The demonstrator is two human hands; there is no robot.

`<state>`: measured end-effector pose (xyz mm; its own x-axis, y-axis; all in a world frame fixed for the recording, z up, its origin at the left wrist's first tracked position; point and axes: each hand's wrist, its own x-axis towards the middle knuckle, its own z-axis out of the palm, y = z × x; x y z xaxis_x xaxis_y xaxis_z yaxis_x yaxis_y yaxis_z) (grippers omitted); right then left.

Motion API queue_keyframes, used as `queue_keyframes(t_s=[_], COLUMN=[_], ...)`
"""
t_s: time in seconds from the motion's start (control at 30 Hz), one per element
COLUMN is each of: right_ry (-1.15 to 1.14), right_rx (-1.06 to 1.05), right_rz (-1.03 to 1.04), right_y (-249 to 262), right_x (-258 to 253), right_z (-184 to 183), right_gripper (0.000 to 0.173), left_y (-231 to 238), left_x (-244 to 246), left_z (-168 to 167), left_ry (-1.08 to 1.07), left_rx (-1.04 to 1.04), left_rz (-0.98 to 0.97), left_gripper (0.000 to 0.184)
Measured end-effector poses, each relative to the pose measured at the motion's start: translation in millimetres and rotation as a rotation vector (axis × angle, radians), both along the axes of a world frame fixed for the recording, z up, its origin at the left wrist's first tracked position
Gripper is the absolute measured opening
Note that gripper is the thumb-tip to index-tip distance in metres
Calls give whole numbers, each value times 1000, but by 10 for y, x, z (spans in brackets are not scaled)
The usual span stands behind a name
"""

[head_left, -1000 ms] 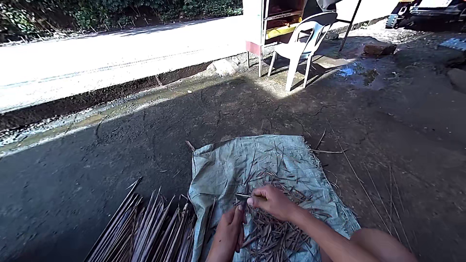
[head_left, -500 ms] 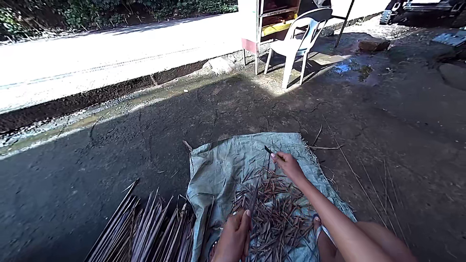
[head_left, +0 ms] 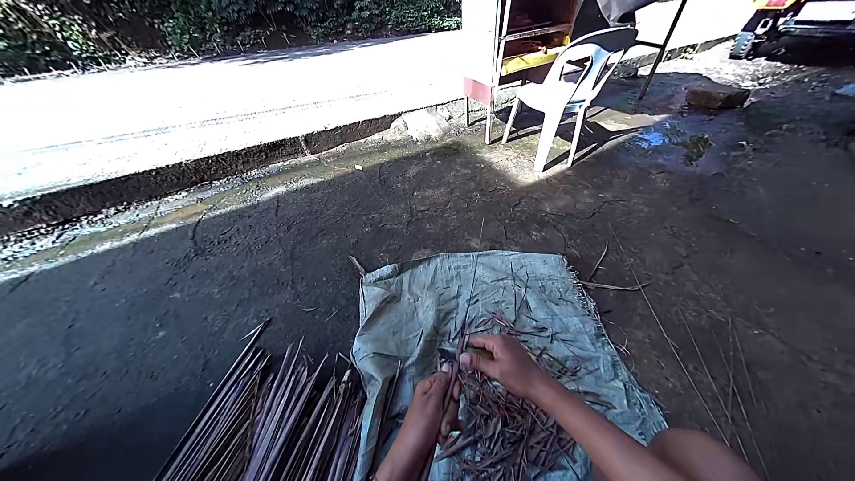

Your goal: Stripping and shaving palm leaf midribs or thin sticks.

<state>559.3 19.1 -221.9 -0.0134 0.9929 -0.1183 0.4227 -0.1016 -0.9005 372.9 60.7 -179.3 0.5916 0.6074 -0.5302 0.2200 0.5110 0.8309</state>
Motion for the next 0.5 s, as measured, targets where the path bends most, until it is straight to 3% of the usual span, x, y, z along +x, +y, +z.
queue_keyframes(t_s=[0.37, 0.5], right_ry=[-38, 15], right_rx=[-41, -69], right_rz=[-125, -382], right_y=[97, 117], right_x=[479, 597], right_z=[-173, -279], right_gripper=[38, 37], left_y=[-87, -120], left_x=[53, 25], left_z=[14, 17], left_ry=[43, 29], left_rx=[-50, -32], left_rz=[-41, -71], left_gripper=[50, 50])
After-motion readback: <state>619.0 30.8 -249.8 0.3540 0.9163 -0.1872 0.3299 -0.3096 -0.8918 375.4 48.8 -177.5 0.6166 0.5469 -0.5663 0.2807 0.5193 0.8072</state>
